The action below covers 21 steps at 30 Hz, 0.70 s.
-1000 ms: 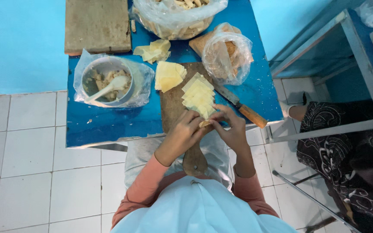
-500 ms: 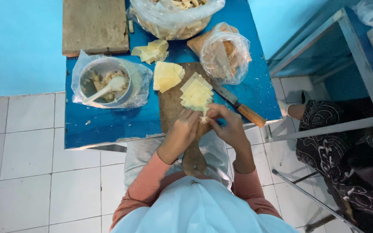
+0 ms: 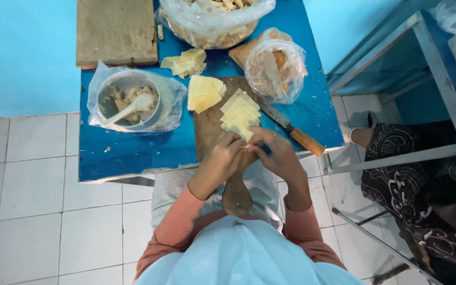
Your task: The person folds thin yellow wrapper slices by hand on a wooden board, then uses a spoon to scoop filling from a plastic container onto the folded pieces, stacking the filled rolls on the board. They repeat the fold-and-fill cycle for several wrappers, occasionally repositioning the stack.
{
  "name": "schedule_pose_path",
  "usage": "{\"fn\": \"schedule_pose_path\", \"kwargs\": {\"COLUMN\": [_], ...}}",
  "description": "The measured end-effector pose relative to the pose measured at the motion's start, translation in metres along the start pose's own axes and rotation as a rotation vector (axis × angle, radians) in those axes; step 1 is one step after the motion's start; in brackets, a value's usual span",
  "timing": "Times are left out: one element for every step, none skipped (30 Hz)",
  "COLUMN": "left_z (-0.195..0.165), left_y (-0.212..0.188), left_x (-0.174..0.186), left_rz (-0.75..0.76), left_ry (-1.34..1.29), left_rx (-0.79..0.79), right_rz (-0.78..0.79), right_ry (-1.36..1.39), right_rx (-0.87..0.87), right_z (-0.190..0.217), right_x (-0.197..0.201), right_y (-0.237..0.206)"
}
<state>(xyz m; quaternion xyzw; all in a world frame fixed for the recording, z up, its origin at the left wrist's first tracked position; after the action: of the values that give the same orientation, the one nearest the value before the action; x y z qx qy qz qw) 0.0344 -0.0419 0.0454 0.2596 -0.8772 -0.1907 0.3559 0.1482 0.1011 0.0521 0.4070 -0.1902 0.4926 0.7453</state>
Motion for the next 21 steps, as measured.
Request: {"fn": "schedule_pose_path", "kwargs": {"left_z": [0.001, 0.001, 0.002, 0.002, 0.003, 0.004, 0.005, 0.006, 0.006, 0.006, 0.006, 0.006, 0.005, 0.004, 0.004, 0.003, 0.002, 0.001, 0.001, 0.0, 0.0], "left_y": [0.001, 0.002, 0.002, 0.002, 0.003, 0.003, 0.004, 0.006, 0.007, 0.007, 0.007, 0.008, 0.008, 0.008, 0.009, 0.009, 0.009, 0.01, 0.01, 0.01, 0.01], "left_x": [-0.001, -0.001, -0.002, -0.003, -0.003, -0.004, -0.004, -0.005, -0.004, -0.003, -0.002, -0.001, 0.0, 0.001, 0.003, 0.004, 0.005, 0.006, 0.007, 0.006, 0.006], "left_rz": [-0.004, -0.006, -0.01, -0.016, -0.024, -0.028, -0.031, -0.033, -0.036, -0.039, -0.042, -0.038, -0.034, -0.03, -0.025, -0.021, -0.017, -0.027, -0.038, -0.048, -0.05], "left_ry": [-0.003, -0.007, -0.006, -0.005, -0.003, -0.012, -0.021, -0.031, -0.024, -0.017, -0.009, -0.013, -0.018, -0.021, -0.02, -0.019, -0.017, -0.013, -0.009, -0.006, -0.003], "left_rx": [0.018, 0.037, 0.042, 0.047, 0.052, 0.067, 0.081, 0.094, 0.085, 0.077, 0.068, 0.073, 0.077, 0.08, 0.076, 0.073, 0.07, 0.067, 0.064, 0.061, 0.072], "right_rz": [0.015, 0.03, 0.046, 0.046, 0.046, 0.048, 0.047, 0.046, 0.045, 0.042, 0.04, 0.037, 0.029, 0.019, 0.009, 0.005, 0.0, -0.003, -0.011, -0.02, -0.029], "right_ry": [0.017, 0.034, 0.052, 0.059, 0.066, 0.072, 0.074, 0.076, 0.078, 0.058, 0.038, 0.018, 0.0, -0.019, -0.037, -0.048, -0.058, -0.069, -0.1, -0.132, -0.164], "right_rx": [-0.016, -0.035, -0.054, -0.062, -0.069, -0.075, -0.067, -0.06, -0.054, -0.05, -0.044, -0.039, -0.036, -0.032, -0.03, -0.027, -0.023, -0.019, -0.012, -0.006, 0.001], "right_z": [-0.002, -0.004, -0.006, -0.007, -0.008, -0.009, -0.008, -0.008, -0.006, -0.005, -0.003, -0.001, 0.0, 0.002, 0.004, 0.005, 0.006, 0.007, 0.008, 0.008, 0.008], "right_x": [0.0, 0.0, 0.0, 0.001, 0.001, 0.002, 0.001, 0.002, 0.001, 0.001, 0.001, 0.001, 0.001, 0.001, 0.001, 0.002, 0.002, 0.002, 0.002, 0.001, 0.001], "right_y": [0.002, 0.004, 0.005, 0.007, 0.008, 0.009, 0.01, 0.01, 0.01, 0.01, 0.011, 0.012, 0.012, 0.013, 0.014, 0.014, 0.015, 0.014, 0.014, 0.014, 0.012]}}
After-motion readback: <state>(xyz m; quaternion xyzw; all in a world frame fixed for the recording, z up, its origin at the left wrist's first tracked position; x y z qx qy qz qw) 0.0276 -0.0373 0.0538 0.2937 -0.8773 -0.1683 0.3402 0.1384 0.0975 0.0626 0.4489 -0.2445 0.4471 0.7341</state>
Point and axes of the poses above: each hand's wrist, its own y-axis towards the middle knuckle, its own x-axis out of the back of the hand, z = x × y, the point moved 3 cm from there along y, towards the middle knuckle, and after that the axes turned 4 degrees about z, right-handed, at the moved point
